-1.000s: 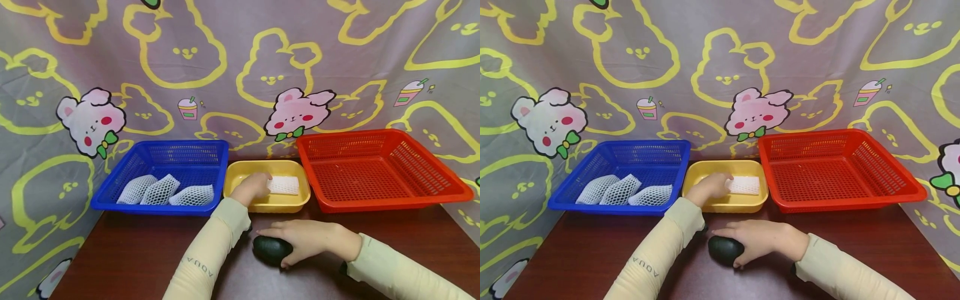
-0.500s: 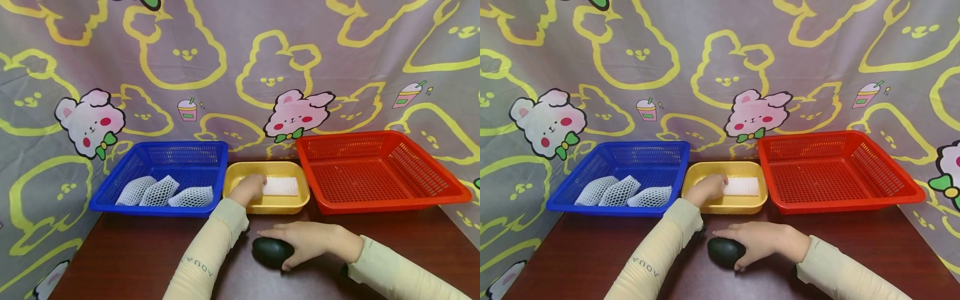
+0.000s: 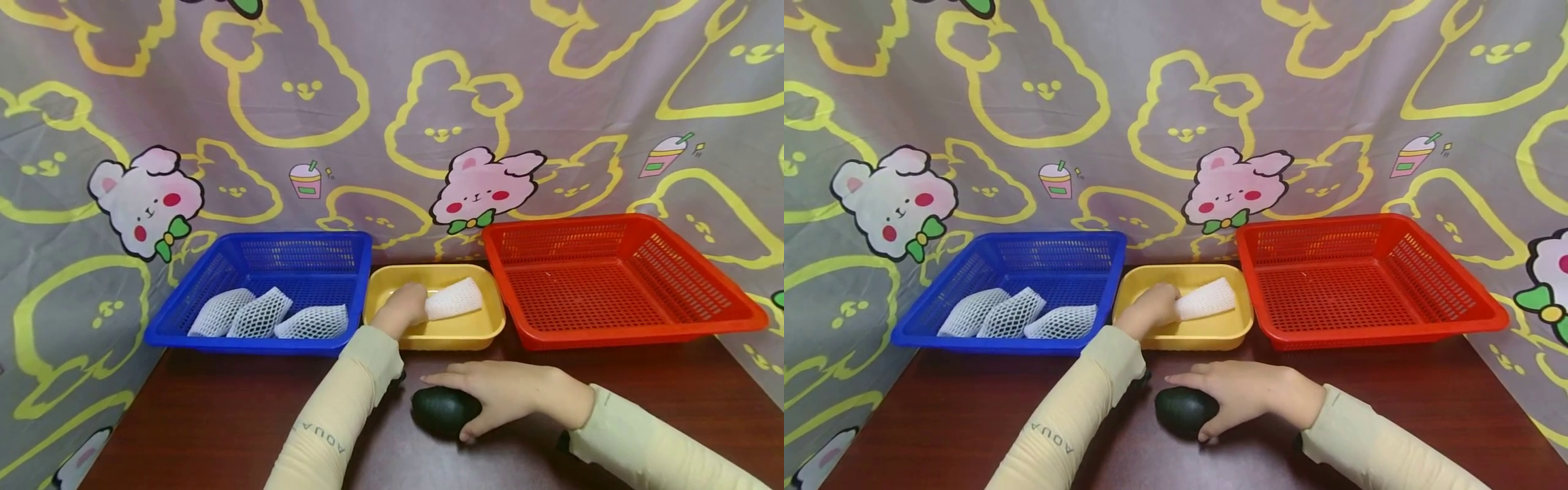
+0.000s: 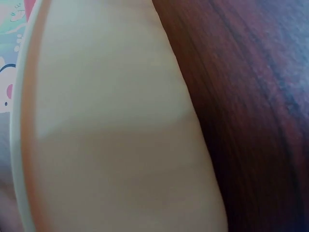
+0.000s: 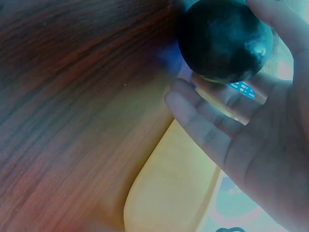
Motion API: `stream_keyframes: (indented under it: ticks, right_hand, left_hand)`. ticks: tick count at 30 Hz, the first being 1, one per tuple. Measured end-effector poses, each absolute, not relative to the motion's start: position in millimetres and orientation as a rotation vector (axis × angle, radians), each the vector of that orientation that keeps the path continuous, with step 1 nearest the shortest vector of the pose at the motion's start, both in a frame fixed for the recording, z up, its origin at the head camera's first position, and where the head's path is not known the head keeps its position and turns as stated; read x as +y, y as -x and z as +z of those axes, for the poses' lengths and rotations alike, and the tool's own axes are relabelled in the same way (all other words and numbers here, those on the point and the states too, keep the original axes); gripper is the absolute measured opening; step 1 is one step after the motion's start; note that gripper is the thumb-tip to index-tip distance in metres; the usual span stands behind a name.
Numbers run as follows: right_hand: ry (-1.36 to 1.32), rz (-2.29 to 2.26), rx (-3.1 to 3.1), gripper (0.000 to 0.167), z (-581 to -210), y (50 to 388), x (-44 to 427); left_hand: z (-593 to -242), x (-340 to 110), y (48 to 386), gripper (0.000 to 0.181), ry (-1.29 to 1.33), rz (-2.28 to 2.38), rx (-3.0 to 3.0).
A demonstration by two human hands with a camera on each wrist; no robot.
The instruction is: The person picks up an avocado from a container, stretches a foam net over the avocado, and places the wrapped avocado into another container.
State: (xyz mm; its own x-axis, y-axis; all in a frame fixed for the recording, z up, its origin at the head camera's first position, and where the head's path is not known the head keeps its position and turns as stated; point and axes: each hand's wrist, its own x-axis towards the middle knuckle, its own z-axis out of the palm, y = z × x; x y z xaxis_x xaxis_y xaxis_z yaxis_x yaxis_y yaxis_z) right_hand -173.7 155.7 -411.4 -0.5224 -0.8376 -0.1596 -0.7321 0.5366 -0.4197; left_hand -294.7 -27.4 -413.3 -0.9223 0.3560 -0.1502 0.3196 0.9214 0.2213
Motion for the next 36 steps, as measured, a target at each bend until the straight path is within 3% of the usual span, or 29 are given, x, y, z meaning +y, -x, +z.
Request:
stream_keyframes:
  ticks: [22,36]
  right_hand:
    - [1.374,-0.517,2.455,0.077,-399.4,178.7,170.8]
    - [1.307,-0.721,2.777,0.049,-386.9,184.7,180.9]
  left_hand:
    - [-392.1,-28.8,280.1,0.026,-0.512,0.403,2.887]
    - [-363.1,-60.5,261.1,0.023,-0.703,0.385,2.957]
